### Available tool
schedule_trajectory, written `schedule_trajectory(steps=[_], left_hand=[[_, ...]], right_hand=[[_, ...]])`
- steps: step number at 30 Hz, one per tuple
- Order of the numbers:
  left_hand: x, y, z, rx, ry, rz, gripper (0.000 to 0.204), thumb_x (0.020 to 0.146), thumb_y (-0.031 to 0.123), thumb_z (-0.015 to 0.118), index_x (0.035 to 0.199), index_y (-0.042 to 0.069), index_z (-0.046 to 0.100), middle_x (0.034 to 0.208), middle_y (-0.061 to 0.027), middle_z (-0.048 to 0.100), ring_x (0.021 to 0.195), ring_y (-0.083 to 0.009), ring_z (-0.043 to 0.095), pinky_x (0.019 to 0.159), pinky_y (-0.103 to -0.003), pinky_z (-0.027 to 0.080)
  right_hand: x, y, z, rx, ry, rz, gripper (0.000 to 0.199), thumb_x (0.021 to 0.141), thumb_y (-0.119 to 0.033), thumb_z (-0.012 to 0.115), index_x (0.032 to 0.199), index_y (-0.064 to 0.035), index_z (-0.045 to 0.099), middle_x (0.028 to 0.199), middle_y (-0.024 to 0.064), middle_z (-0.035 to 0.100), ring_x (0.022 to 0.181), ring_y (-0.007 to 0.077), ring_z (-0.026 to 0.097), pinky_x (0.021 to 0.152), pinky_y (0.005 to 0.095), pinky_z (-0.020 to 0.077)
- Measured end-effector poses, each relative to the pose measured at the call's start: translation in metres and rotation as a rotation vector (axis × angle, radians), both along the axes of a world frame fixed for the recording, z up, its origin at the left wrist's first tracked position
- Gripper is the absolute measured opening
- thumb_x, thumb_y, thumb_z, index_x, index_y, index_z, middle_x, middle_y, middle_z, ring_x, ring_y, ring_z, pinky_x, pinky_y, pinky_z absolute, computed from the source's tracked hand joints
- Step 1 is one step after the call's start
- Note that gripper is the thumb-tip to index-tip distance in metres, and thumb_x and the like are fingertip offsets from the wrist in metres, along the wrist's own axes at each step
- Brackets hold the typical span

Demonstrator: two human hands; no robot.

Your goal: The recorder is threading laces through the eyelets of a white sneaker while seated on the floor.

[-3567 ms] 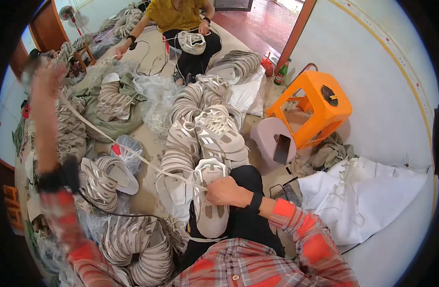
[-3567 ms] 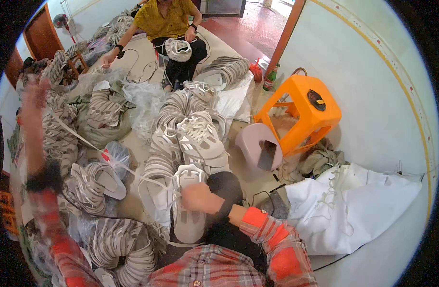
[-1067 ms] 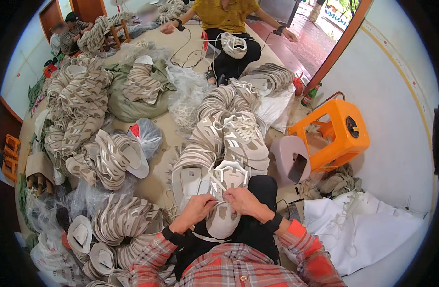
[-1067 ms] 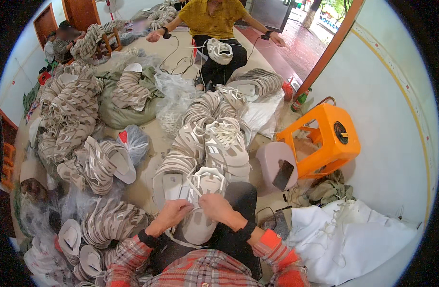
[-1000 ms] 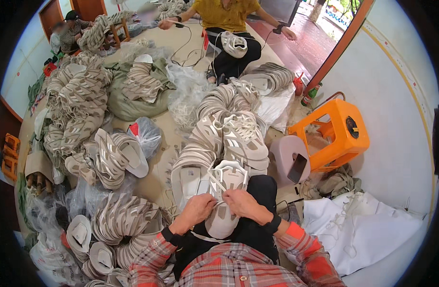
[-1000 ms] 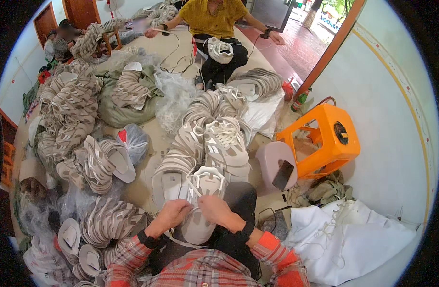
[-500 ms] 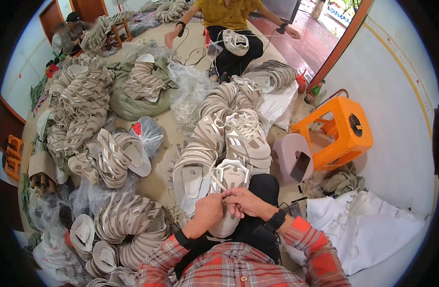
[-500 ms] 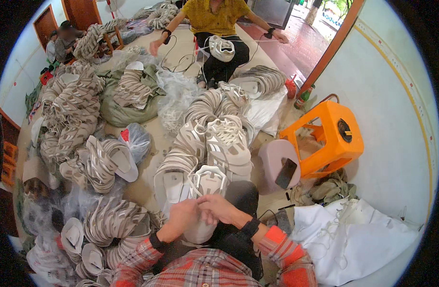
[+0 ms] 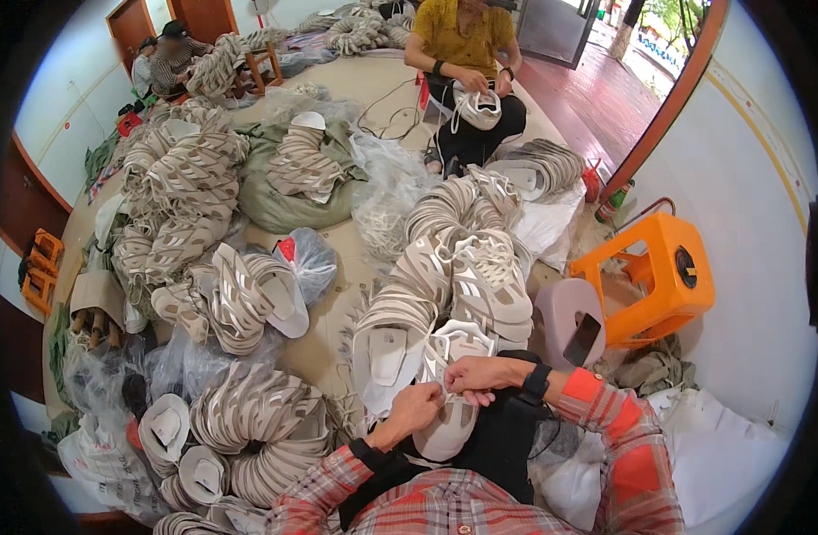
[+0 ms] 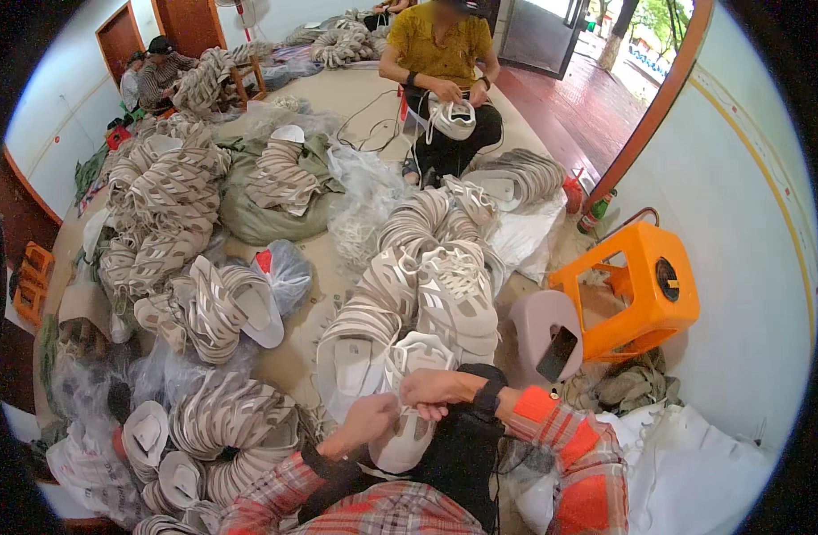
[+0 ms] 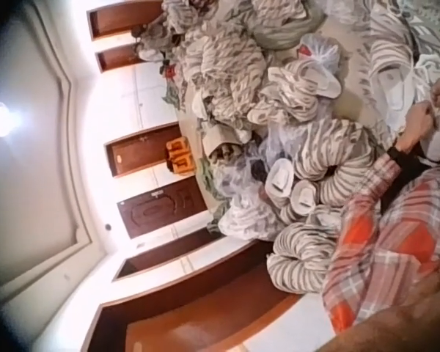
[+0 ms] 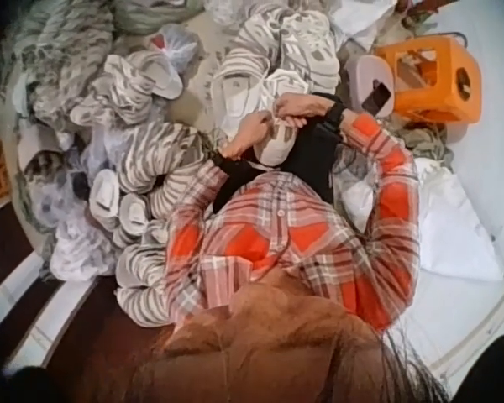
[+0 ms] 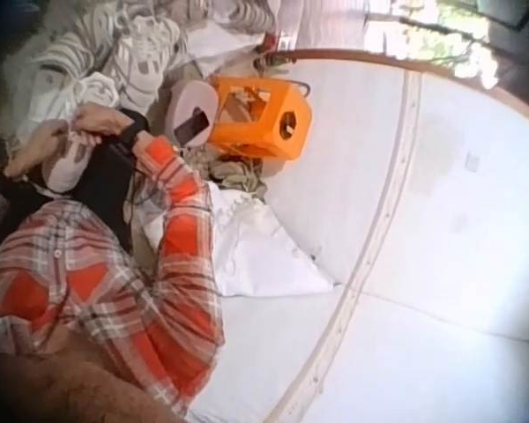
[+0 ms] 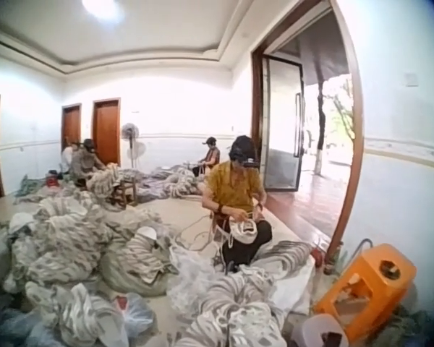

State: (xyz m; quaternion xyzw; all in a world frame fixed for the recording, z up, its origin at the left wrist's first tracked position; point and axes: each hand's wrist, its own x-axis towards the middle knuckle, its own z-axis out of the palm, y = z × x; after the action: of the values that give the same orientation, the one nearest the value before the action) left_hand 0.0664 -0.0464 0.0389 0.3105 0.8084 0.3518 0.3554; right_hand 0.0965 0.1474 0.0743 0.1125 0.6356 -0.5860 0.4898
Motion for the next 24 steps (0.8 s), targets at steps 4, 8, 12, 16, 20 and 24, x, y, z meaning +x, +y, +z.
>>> schedule_trajectory(steps=[4,8,12,16,20,24], left_hand=[[0.007,0.007,0.000,0.038,0.017,0.104,0.024,0.082,0.028,0.049,0.084,0.006,0.059,0.075,-0.0186,0.062,0.073,-0.0394,0.059,0.063,-0.046,0.045],[0.009,-0.001,0.013,-0.037,0.121,-0.016,0.025,0.084,0.029,0.049,0.082,0.006,0.058,0.075,-0.0210,0.060,0.073,-0.0415,0.057,0.062,-0.049,0.044],[-0.001,0.005,-0.003,0.138,-0.197,0.073,0.024,0.087,0.022,0.049,0.078,0.001,0.056,0.068,-0.0097,0.058,0.063,-0.0245,0.055,0.058,-0.034,0.043],[0.002,-0.002,-0.013,0.281,-0.577,0.162,0.026,0.088,0.023,0.052,0.076,0.001,0.057,0.063,0.0035,0.049,0.059,-0.0048,0.041,0.051,-0.022,0.034],[-0.009,-0.017,-0.002,0.338,0.058,0.120,0.015,0.081,0.021,0.059,0.084,0.006,0.059,0.072,-0.0011,0.053,0.068,-0.0152,0.048,0.062,-0.029,0.037],[-0.003,-0.003,0.016,0.252,0.523,-0.101,0.011,0.076,0.016,0.060,0.084,0.010,0.058,0.085,-0.0075,0.053,0.087,-0.0270,0.048,0.078,-0.039,0.033]], right_hand=[[0.004,0.001,-0.007,0.025,0.029,0.021,0.015,0.085,-0.013,0.044,0.095,-0.0022,0.046,0.053,0.0054,0.056,0.036,0.0109,0.049,0.031,0.0221,0.0361],[0.005,-0.010,-0.006,0.160,0.087,0.117,0.016,0.086,-0.014,0.043,0.095,-0.0012,0.045,0.053,0.0058,0.056,0.035,0.0126,0.049,0.031,0.0240,0.0372],[0.007,-0.013,-0.015,0.215,0.104,0.111,0.017,0.087,-0.017,0.043,0.092,-0.0004,0.046,0.054,0.0056,0.056,0.037,0.0131,0.051,0.031,0.0250,0.0374],[0.021,-0.015,-0.032,0.433,0.552,0.086,0.014,0.079,-0.009,0.047,0.089,0.0009,0.048,0.056,0.0122,0.056,0.044,0.0221,0.057,0.037,0.0334,0.0417],[0.017,0.006,0.033,1.094,1.155,0.111,0.014,0.076,-0.006,0.050,0.087,0.0015,0.047,0.064,0.0142,0.058,0.060,0.0315,0.060,0.050,0.0407,0.0456],[0.019,0.066,0.052,0.372,0.696,-0.947,0.011,0.086,-0.007,0.049,0.091,0.0017,0.047,0.085,0.0154,0.058,0.068,0.0247,0.064,0.056,0.0336,0.0533]])
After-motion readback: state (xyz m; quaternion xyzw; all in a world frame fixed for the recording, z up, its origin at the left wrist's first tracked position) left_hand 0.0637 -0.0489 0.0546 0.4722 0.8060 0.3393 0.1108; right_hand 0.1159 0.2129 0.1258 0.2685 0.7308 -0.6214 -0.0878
